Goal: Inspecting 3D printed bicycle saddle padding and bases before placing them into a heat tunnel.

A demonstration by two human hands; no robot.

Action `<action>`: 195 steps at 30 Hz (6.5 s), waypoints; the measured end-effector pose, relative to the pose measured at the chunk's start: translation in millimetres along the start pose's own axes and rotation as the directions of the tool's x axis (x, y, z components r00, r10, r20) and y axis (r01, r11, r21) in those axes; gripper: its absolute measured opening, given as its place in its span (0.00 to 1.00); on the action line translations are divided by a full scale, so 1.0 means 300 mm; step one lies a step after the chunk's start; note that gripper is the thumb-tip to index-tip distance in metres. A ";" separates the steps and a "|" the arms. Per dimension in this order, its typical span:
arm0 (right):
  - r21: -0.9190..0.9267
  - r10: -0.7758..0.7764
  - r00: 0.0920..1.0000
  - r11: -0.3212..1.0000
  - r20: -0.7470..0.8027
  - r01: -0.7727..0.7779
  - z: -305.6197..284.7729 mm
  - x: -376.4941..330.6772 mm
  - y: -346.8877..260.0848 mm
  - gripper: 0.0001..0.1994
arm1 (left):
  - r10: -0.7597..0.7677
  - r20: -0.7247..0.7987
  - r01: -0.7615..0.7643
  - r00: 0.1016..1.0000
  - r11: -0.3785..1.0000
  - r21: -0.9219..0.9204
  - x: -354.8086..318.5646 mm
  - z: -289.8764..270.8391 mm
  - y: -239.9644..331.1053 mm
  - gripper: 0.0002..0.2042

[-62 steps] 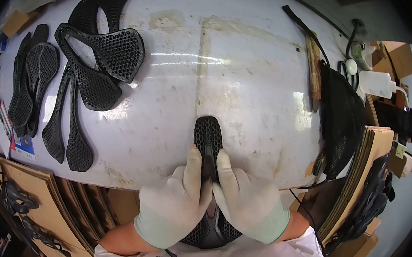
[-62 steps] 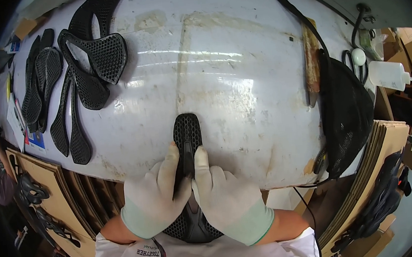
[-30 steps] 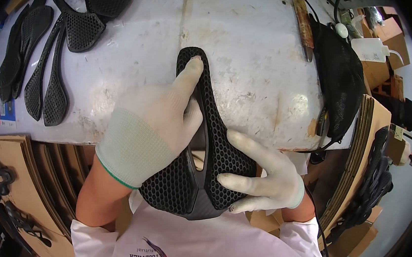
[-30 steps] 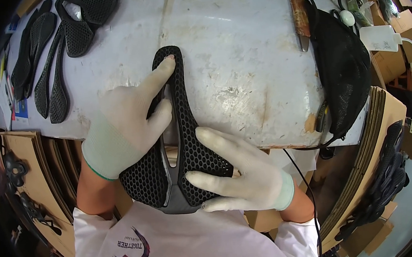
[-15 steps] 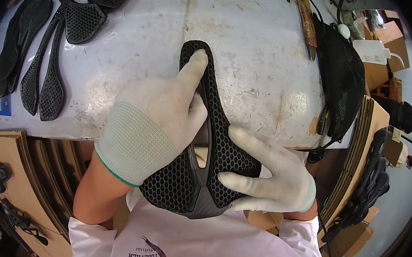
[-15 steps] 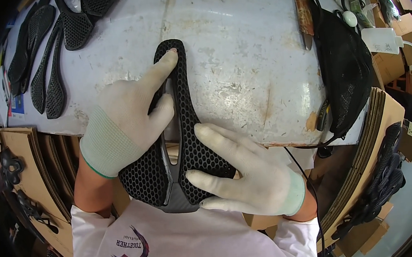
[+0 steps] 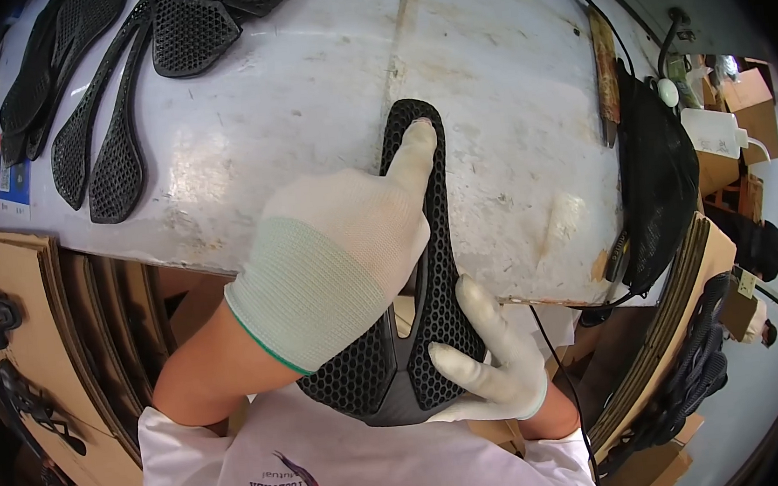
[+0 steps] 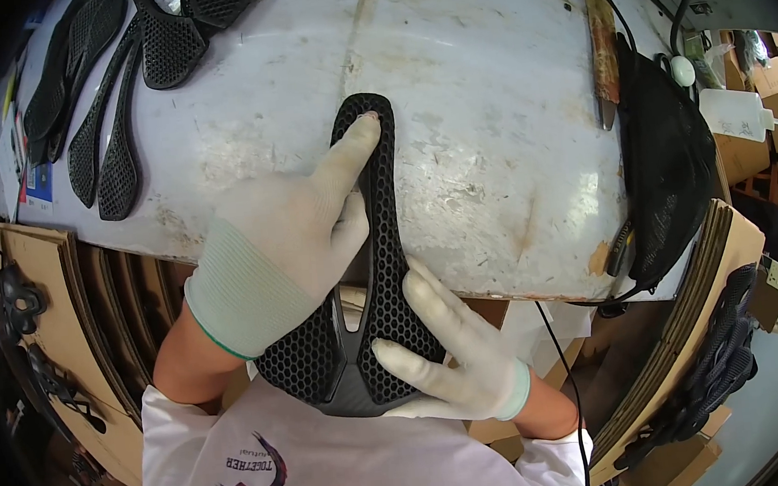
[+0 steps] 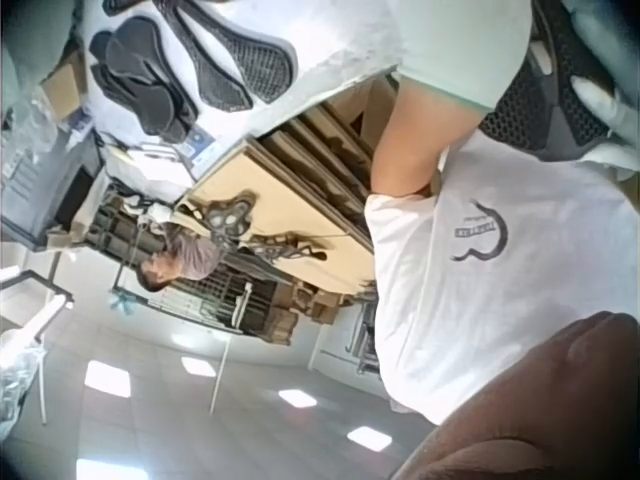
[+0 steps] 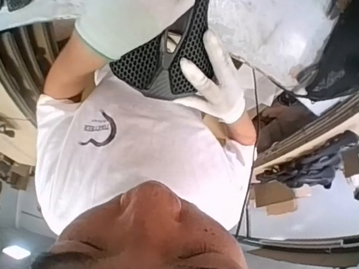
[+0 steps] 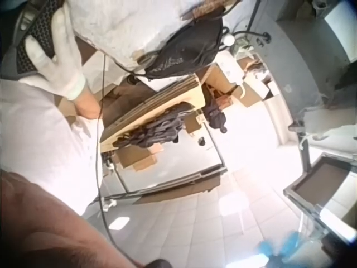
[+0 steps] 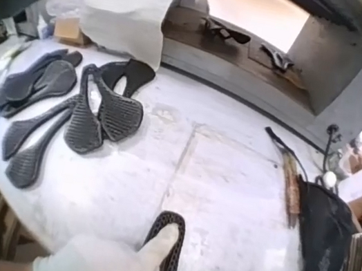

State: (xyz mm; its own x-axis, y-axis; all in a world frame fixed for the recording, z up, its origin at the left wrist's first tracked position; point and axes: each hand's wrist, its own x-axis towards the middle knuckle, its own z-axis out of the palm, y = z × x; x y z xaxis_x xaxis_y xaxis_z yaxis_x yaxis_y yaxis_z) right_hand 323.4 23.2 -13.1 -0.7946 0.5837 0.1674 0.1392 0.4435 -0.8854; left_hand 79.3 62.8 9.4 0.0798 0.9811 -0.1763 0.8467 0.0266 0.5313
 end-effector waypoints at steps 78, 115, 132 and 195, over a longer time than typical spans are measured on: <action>-0.473 -0.131 0.991 0.874 -0.008 0.112 0.012 0.053 -0.017 0.19 | 0.477 -0.226 -0.493 0.849 0.870 -0.017 -0.363 0.057 -0.186 0.15; -0.464 -0.157 0.987 0.878 -0.044 0.119 0.035 0.025 0.019 0.20 | 0.429 0.083 -0.338 0.899 0.803 -0.491 -0.327 0.067 -0.276 0.34; -0.235 -0.352 0.933 0.903 0.078 0.360 0.109 -0.108 -0.044 0.28 | 0.026 0.481 0.443 0.876 0.349 -0.826 -0.323 -0.043 -0.122 0.37; -0.045 -0.118 0.963 0.993 -0.243 0.111 0.191 0.126 -0.152 0.25 | 0.592 -0.539 -0.778 0.599 0.269 -0.568 -0.309 0.246 -0.245 0.20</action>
State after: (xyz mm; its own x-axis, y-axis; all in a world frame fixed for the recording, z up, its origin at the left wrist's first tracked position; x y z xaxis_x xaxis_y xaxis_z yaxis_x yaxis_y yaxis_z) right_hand 253.2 -13.9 8.9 -0.6376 0.6750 0.3714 0.0769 0.5354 -0.8411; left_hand 48.7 -44.3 -74.5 0.2660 0.7066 0.6558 -0.1328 -0.6469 0.7509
